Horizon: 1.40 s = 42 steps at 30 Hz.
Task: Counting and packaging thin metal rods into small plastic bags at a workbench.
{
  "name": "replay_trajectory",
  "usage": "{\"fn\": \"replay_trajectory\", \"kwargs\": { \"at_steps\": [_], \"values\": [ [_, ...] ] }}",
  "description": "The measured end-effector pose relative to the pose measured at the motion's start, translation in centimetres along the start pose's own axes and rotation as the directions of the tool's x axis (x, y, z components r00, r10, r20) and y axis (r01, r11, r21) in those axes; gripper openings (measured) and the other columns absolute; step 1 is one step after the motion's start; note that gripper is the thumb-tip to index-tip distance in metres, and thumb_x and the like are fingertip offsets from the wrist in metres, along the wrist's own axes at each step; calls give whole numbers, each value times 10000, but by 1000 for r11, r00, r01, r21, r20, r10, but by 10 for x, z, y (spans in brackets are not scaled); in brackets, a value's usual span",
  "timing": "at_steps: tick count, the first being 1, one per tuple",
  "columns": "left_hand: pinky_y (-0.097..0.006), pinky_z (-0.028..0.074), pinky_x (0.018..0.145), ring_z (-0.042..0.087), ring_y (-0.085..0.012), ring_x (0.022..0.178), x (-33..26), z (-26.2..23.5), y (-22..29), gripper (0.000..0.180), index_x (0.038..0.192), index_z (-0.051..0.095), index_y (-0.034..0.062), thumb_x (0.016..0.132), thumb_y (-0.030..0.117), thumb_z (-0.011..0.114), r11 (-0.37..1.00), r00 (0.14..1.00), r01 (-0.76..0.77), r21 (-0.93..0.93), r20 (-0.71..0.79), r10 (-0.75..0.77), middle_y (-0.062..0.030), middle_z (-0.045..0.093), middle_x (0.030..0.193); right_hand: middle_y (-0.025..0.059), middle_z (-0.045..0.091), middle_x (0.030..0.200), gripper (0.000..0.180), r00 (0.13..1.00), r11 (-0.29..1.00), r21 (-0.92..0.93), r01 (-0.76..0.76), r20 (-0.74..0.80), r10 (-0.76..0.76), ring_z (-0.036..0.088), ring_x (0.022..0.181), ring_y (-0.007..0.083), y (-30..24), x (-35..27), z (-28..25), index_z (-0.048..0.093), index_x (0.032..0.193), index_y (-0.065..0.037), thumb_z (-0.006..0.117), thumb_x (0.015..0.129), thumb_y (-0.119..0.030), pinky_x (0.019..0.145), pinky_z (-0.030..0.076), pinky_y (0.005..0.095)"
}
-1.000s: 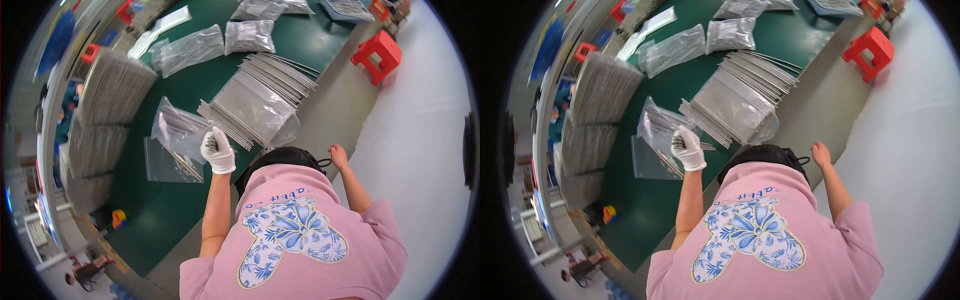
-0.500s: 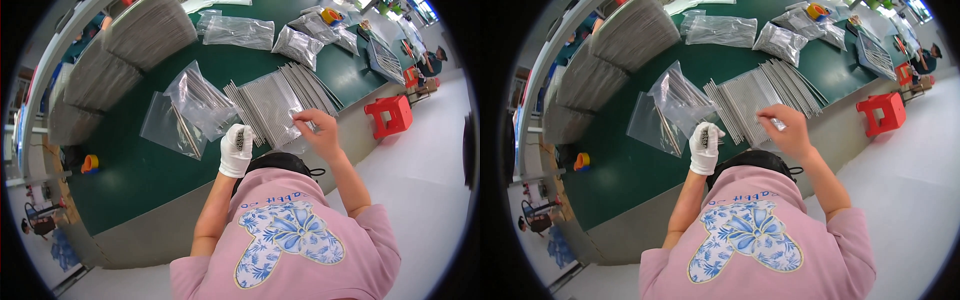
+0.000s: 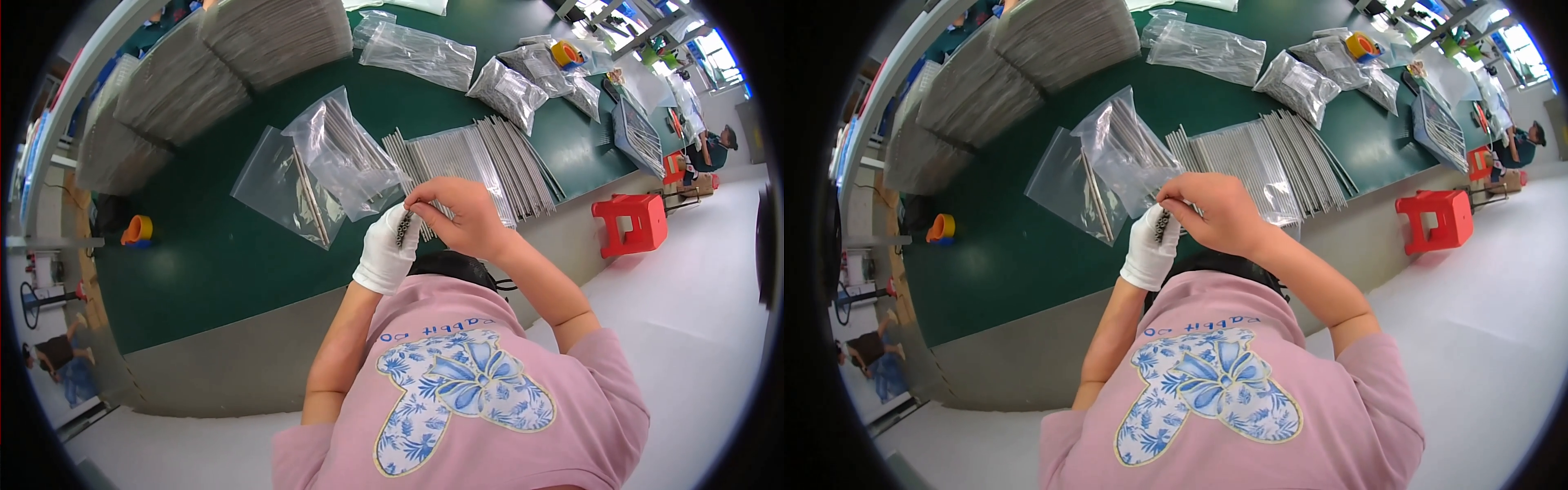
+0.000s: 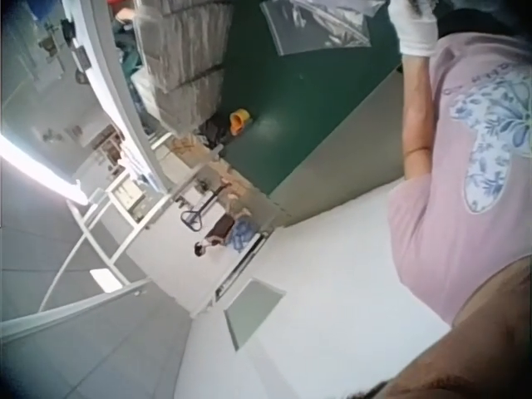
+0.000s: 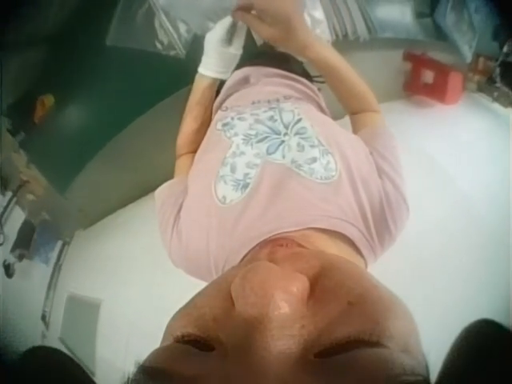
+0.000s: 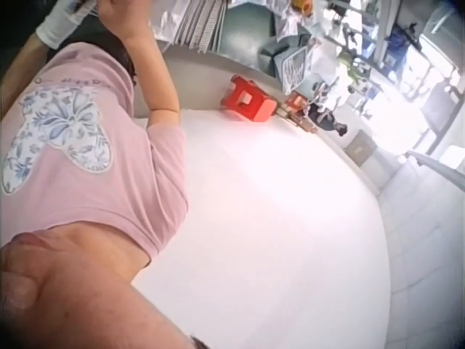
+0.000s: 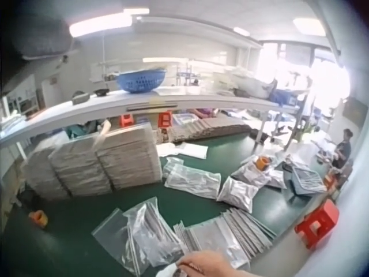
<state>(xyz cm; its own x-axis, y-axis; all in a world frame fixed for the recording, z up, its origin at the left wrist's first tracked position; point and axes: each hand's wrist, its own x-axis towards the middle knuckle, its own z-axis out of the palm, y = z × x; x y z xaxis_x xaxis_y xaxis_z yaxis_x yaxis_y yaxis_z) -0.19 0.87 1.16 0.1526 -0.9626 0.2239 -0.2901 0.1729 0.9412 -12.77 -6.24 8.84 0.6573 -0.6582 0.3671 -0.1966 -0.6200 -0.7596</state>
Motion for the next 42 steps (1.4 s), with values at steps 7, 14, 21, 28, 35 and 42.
{"fn": "replay_trajectory", "kwargs": {
  "at_steps": [7, 14, 21, 28, 35, 42],
  "values": [
    [-313, 472, 623, 596, -305, 713, 6, -5, 1, 221, 1007, 542, 27, 790, 52, 582, 997, 996, -82, 15, -27, 83, -154, 600, 833, 102, 621, 771, 99, 997, 1000, 13, 9, -74, -8, 608, 687, 199, 1, -1, -2, 596, 832, -8, 588, 736, 16, 606, 468, 261],
    [-292, 471, 683, 606, -277, 770, 7, -9, 7, 253, 1030, 538, 16, 782, 20, 583, 991, 1000, -10, -131, 21, 13, -150, 607, 886, 104, 622, 776, 98, 998, 1000, 17, 8, -55, -7, 609, 676, 200, 1, -2, -2, 594, 832, -1, 590, 736, 18, 597, 466, 258],
    [-288, 470, 694, 608, -264, 786, 5, -8, -1, 222, 1003, 557, 12, 782, 8, 575, 996, 999, -34, -85, 25, 36, -144, 608, 890, 99, 612, 747, 76, 998, 1000, 17, 11, -70, -10, 593, 655, 250, 0, -1, -1, 599, 810, -31, 599, 736, -48, 577, 466, 300],
    [-275, 471, 680, 611, -244, 759, 3, -7, 3, 203, 965, 579, 16, 764, 8, 600, 994, 998, -57, -91, -28, 54, -130, 615, 862, 89, 610, 737, 75, 996, 1000, -4, 28, -85, -28, 588, 640, 247, 1, -1, -3, 599, 800, -38, 604, 726, -46, 564, 460, 300],
    [-275, 473, 683, 612, -237, 762, 5, -7, 5, 209, 967, 579, 20, 760, 4, 604, 994, 995, -88, -61, -54, 84, -122, 618, 863, 81, 597, 694, 123, 963, 930, -264, 258, -13, -270, 575, 595, 237, -2, 5, -9, 589, 771, -41, 615, 657, -3, 532, 444, 299],
    [-277, 475, 675, 612, -249, 752, 8, -6, 6, 205, 959, 581, 25, 757, 6, 606, 995, 996, -82, -56, -51, 79, -124, 619, 856, 46, 600, 708, 156, 969, 928, -283, 240, 11, -247, 577, 610, 224, 7, 3, -4, 584, 788, -73, 611, 638, -41, 543, 443, 314]
  ]
}}
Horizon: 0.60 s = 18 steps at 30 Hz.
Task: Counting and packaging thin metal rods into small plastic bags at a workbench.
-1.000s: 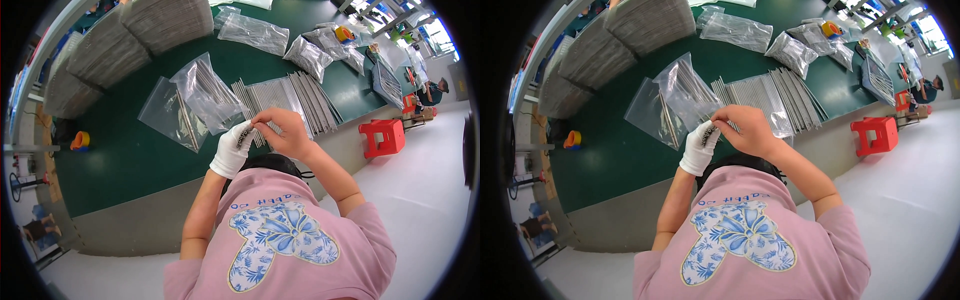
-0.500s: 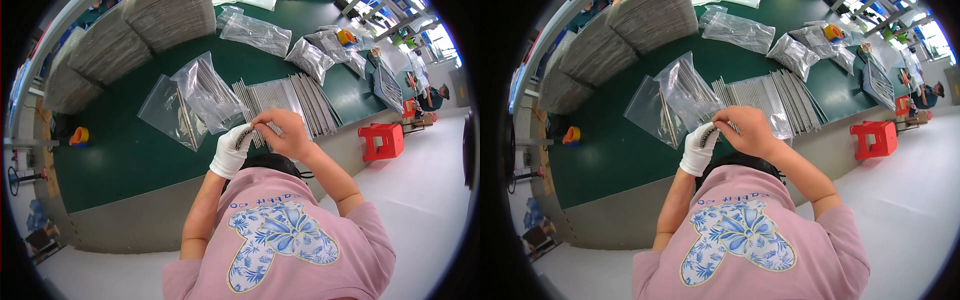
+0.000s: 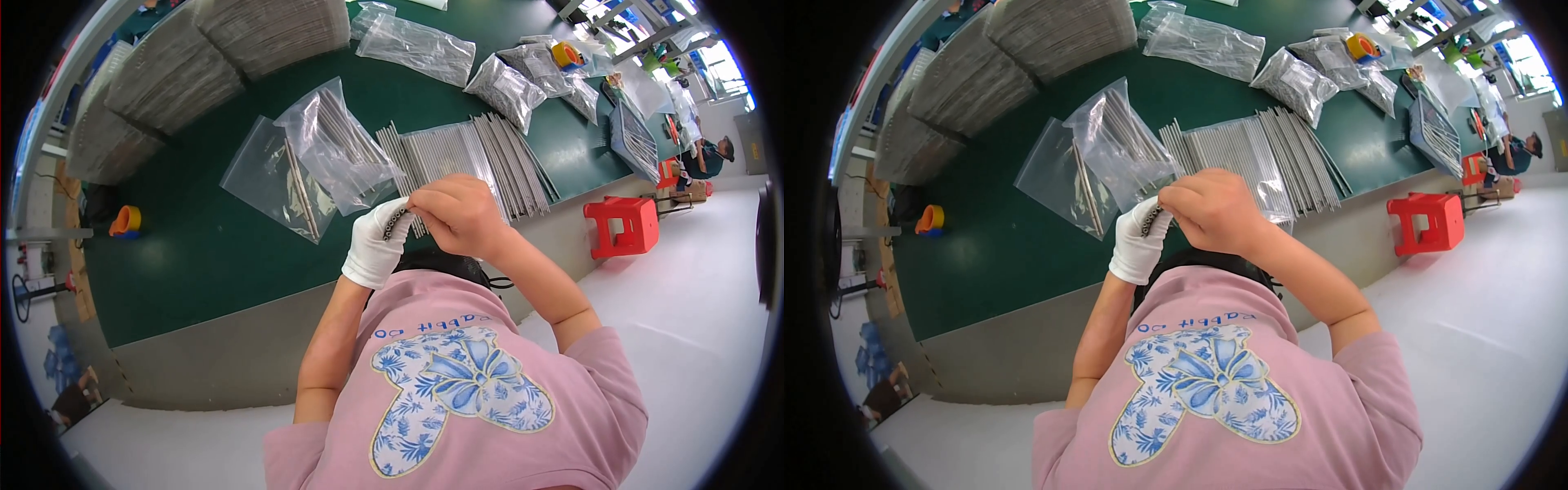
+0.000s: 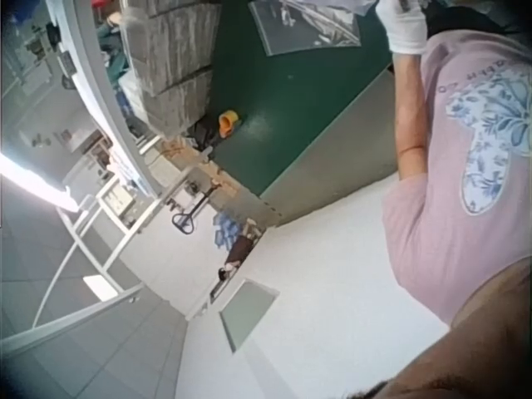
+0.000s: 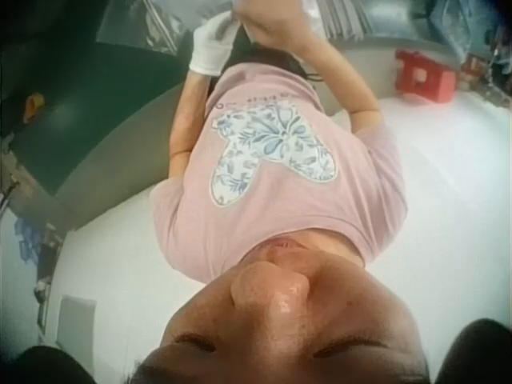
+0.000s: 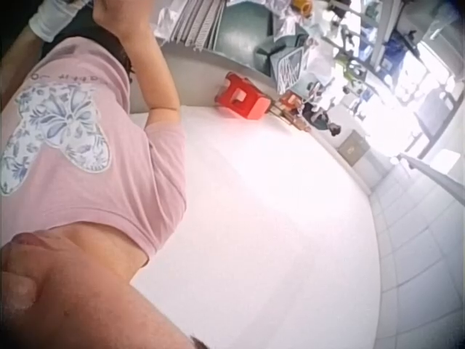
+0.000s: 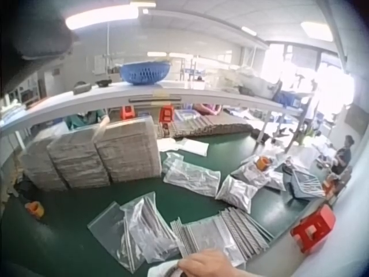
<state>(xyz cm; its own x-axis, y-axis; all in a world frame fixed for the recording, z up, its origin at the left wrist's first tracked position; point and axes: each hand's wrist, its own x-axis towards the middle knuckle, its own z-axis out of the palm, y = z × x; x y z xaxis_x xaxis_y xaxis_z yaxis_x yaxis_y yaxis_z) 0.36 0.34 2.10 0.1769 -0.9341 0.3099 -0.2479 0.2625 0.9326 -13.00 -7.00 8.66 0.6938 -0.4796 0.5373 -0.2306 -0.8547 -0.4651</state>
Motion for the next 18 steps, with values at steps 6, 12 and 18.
{"fn": "replay_trajectory", "kwargs": {
  "at_steps": [6, 12, 18],
  "values": [
    [-280, 477, 659, 611, -258, 740, 0, 1, -1, 197, 949, 585, 29, 755, 8, 607, 1000, 1000, 12, 16, -23, -12, -127, 619, 849, 48, 602, 718, 142, 1000, 999, 25, -23, 14, 23, 577, 617, 228, 0, 2, 0, 580, 795, -70, 607, 658, -39, 546, 446, 310],
    [-282, 476, 649, 611, -257, 736, -3, 1, 0, 191, 946, 586, 27, 756, 11, 605, 1000, 1000, 3, 15, -14, -3, -125, 620, 846, 55, 584, 694, 112, 998, 999, 17, -51, -42, 52, 560, 602, 242, -13, 14, -13, 562, 782, -71, 604, 682, -46, 528, 425, 328],
    [-292, 471, 638, 600, -287, 726, -1, 0, 0, 188, 937, 584, 25, 751, 8, 603, 998, 999, 39, 45, 7, -39, -135, 613, 834, 58, 578, 690, 83, 998, 995, 88, -57, 34, 54, 554, 598, 249, -4, 13, -3, 559, 781, -77, 592, 708, -52, 525, 419, 333]
  ]
}}
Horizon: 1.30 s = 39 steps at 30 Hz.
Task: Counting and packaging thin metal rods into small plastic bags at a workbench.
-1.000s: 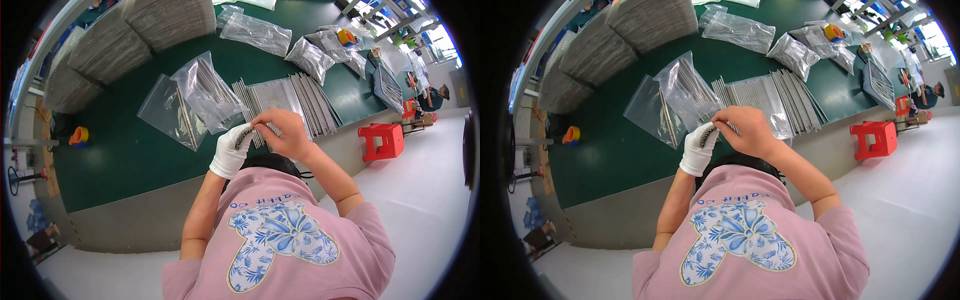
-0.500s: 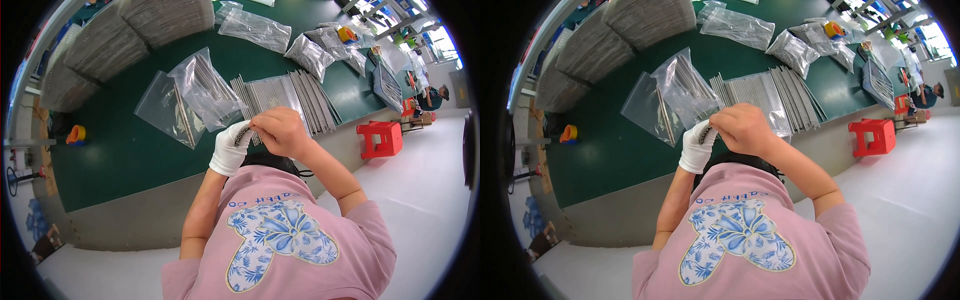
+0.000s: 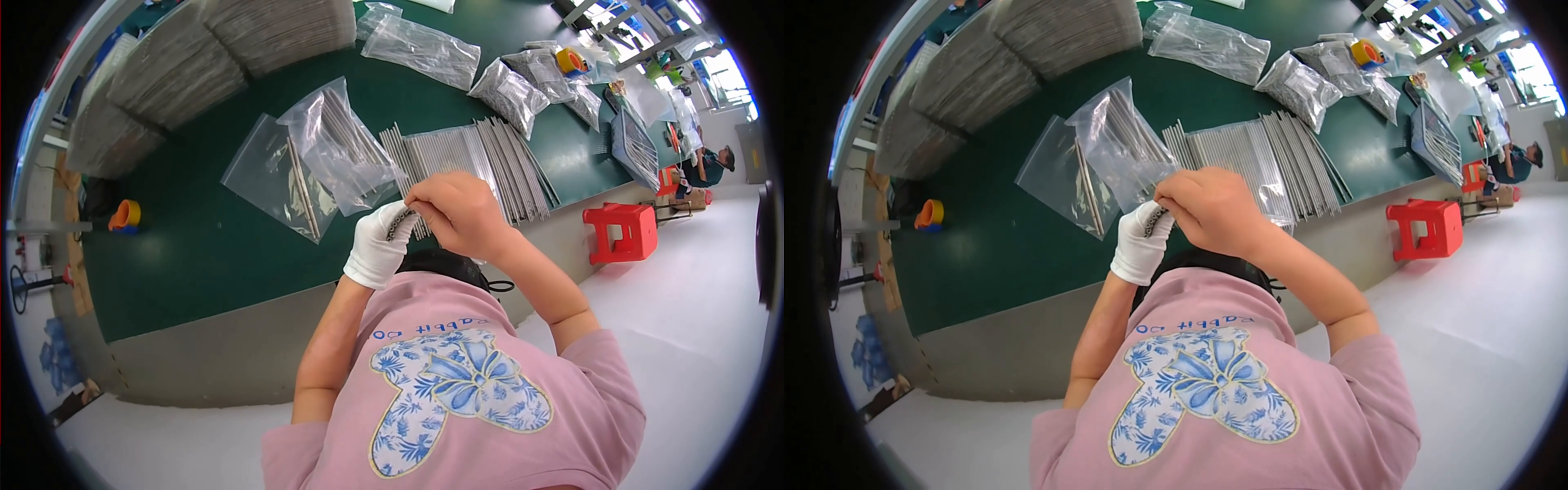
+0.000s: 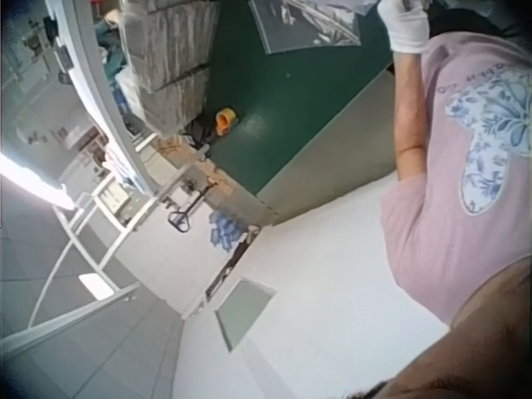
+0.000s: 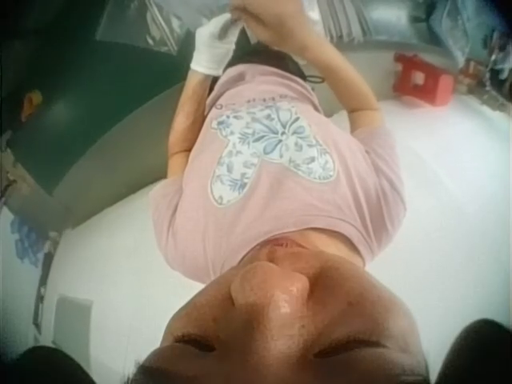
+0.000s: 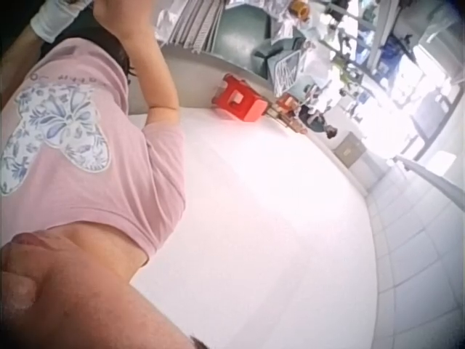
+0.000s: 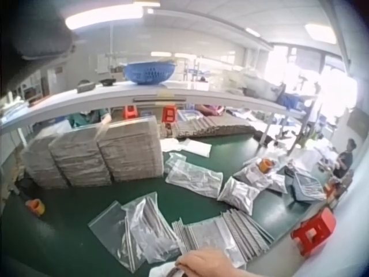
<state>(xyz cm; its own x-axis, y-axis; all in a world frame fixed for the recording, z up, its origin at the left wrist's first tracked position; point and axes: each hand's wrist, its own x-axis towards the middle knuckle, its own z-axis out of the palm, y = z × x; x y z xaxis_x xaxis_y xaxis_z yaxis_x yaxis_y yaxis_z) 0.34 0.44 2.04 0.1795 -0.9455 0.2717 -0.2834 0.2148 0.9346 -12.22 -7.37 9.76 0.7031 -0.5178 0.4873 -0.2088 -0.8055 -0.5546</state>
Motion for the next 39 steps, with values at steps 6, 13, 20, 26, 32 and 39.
{"fn": "replay_trajectory", "kwargs": {
  "at_steps": [6, 13, 20, 26, 32, 39],
  "values": [
    [-305, 470, 632, 592, -302, 724, 0, -1, 2, 185, 943, 581, 27, 759, 28, 599, 1000, 1000, -19, -23, 14, 19, -138, 607, 824, 83, 580, 674, 89, 998, 997, 52, -59, 14, 59, 542, 574, 252, -1, -1, 0, 577, 763, -41, 593, 688, 4, 523, 416, 321],
    [-302, 473, 637, 595, -300, 735, 0, 0, 3, 191, 949, 580, 28, 760, 34, 603, 1000, 1000, -14, 3, 0, 14, -141, 608, 841, 41, 592, 700, 103, 999, 998, -53, 30, 38, -28, 564, 612, 236, -2, 2, 1, 584, 772, -77, 592, 670, -62, 541, 434, 318],
    [-296, 475, 624, 599, -293, 723, -3, 1, 0, 196, 941, 580, 29, 749, 30, 617, 999, 998, -45, -6, -46, 45, -139, 610, 834, 41, 591, 700, 89, 997, 998, -63, 12, 82, -6, 561, 607, 240, -1, 0, 0, 588, 770, -75, 594, 681, -75, 541, 433, 321],
    [-298, 476, 586, 600, -282, 688, -2, 0, 0, 209, 929, 579, 41, 726, 16, 624, 990, 992, -112, 82, -44, 115, -121, 613, 809, 71, 598, 703, 91, 997, 1000, -8, -18, 78, 19, 557, 593, 241, -4, -3, -1, 593, 772, -48, 615, 685, -28, 524, 420, 316],
    [-312, 479, 567, 598, -281, 678, -2, 5, -3, 253, 954, 566, 68, 713, 14, 619, 927, 954, -218, 305, -133, 268, -107, 613, 825, 69, 598, 710, 101, 998, 1000, 22, -20, 54, 19, 562, 605, 241, -1, -1, 2, 589, 771, -57, 620, 679, -29, 534, 426, 321],
    [-309, 479, 565, 595, -289, 679, 0, 5, 0, 231, 938, 563, 62, 718, 16, 617, 948, 967, -167, 272, -141, 211, -121, 608, 826, 68, 595, 701, 108, 994, 995, -29, 97, -45, -98, 562, 589, 243, -4, 4, 4, 578, 765, -56, 617, 673, -15, 527, 430, 322]
  ]
}}
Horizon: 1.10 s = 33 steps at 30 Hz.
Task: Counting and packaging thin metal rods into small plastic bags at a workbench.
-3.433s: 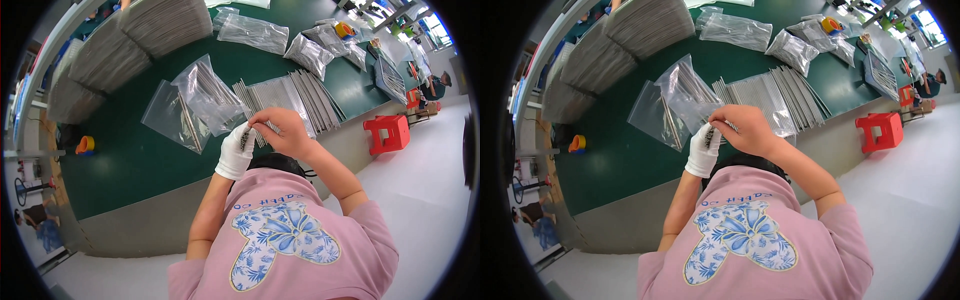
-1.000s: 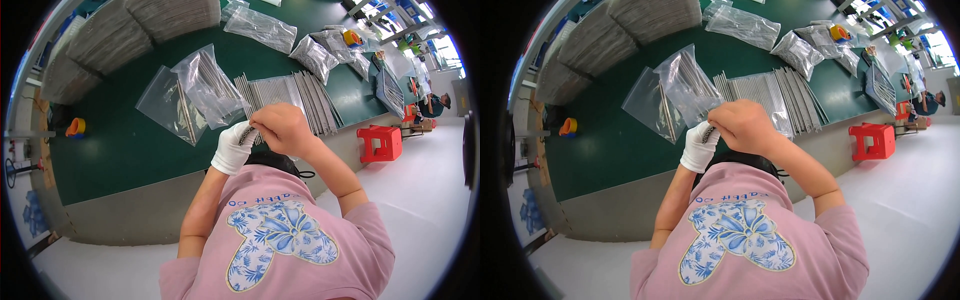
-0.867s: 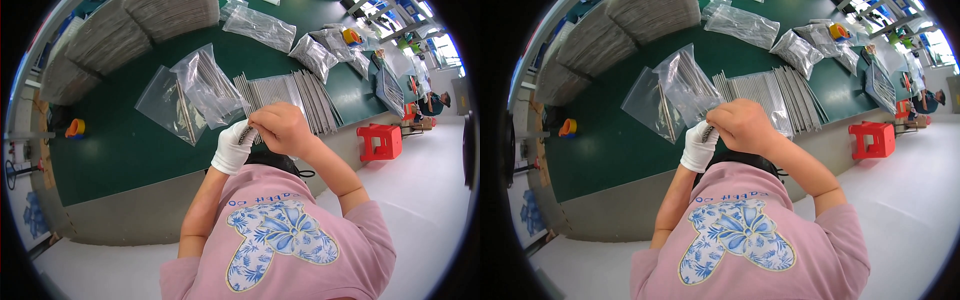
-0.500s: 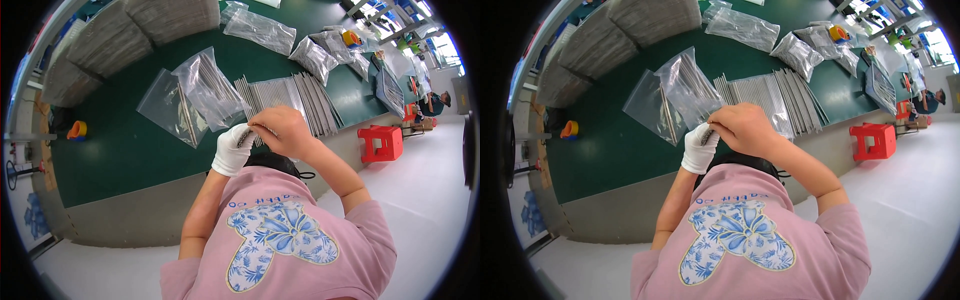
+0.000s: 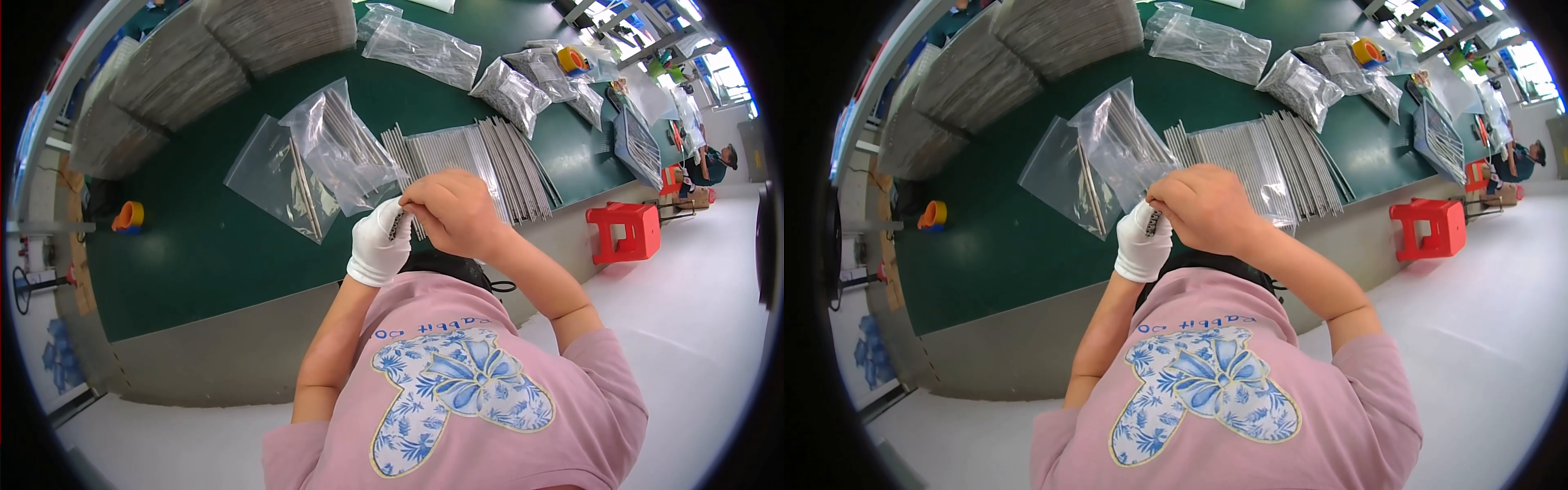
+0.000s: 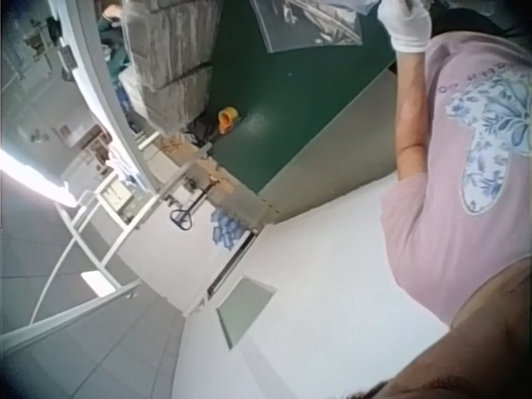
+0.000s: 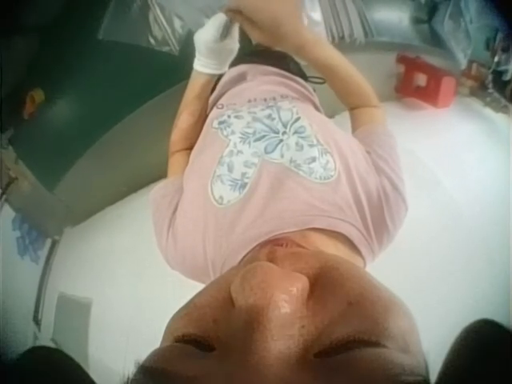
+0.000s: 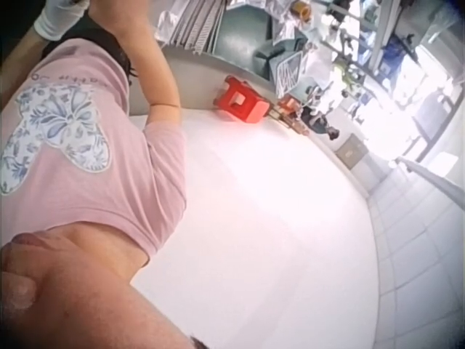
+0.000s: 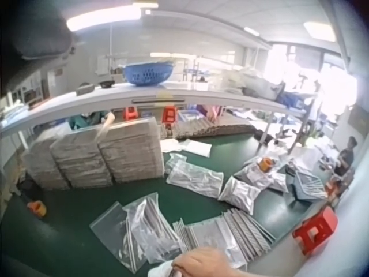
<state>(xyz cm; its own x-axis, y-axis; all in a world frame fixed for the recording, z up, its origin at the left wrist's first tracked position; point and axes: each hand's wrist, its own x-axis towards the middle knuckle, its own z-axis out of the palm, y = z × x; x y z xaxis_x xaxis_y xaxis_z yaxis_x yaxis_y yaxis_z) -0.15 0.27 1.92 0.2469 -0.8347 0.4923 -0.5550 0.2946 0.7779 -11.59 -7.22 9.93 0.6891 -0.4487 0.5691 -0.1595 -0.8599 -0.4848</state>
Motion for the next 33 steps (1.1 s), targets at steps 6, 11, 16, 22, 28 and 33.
{"fn": "replay_trajectory", "kwargs": {
  "at_steps": [6, 11, 16, 22, 28, 33],
  "values": [
    [-307, 481, 565, 600, -285, 671, 2, 2, 0, 211, 925, 559, 50, 727, 25, 630, 994, 999, 4, -108, 51, 2, -125, 610, 808, 56, 592, 692, 90, 995, 996, 16, -92, -33, 93, 556, 587, 241, 5, -2, -4, 574, 762, -78, 623, 689, -59, 527, 433, 315],
    [-301, 480, 562, 601, -281, 662, 2, 1, 1, 206, 913, 561, 43, 723, 31, 640, 992, 998, 19, -123, 54, -12, -122, 610, 802, 99, 600, 696, 94, 987, 980, 115, -160, -18, 163, 575, 592, 245, 5, -9, -5, 576, 771, -28, 607, 691, 12, 526, 438, 294],
    [-300, 479, 562, 601, -276, 661, 4, 1, 0, 188, 902, 574, 41, 725, 33, 639, 994, 999, -3, -106, 38, 7, -120, 610, 795, 100, 603, 700, 91, 987, 979, 128, -157, -14, 160, 577, 596, 245, 7, -11, -3, 576, 773, -25, 608, 695, 9, 530, 438, 295],
    [-298, 483, 578, 605, -276, 680, 3, 0, 1, 207, 927, 585, 52, 727, 37, 637, 994, 999, 4, -112, 50, 2, -119, 617, 819, 96, 602, 696, 85, 986, 979, 123, -164, -5, 165, 573, 589, 244, 8, -12, -2, 579, 760, -27, 612, 688, 4, 523, 435, 295],
    [-297, 486, 596, 605, -280, 702, 3, 0, 0, 218, 940, 587, 55, 728, 39, 635, 993, 998, -2, -122, 56, 9, -117, 617, 837, 58, 593, 672, 108, 1000, 999, -48, -15, 3, 15, 562, 565, 233, 5, -8, -3, 584, 746, -60, 614, 646, -33, 508, 433, 307],
    [-299, 485, 596, 603, -283, 705, 3, 1, 1, 212, 934, 587, 52, 727, 35, 632, 992, 999, 18, -128, 49, -11, -121, 615, 837, 41, 592, 674, 108, 1000, 998, -65, -7, 2, 7, 562, 573, 228, 9, -10, -1, 586, 740, -74, 612, 636, -59, 520, 439, 313]
  ]
}}
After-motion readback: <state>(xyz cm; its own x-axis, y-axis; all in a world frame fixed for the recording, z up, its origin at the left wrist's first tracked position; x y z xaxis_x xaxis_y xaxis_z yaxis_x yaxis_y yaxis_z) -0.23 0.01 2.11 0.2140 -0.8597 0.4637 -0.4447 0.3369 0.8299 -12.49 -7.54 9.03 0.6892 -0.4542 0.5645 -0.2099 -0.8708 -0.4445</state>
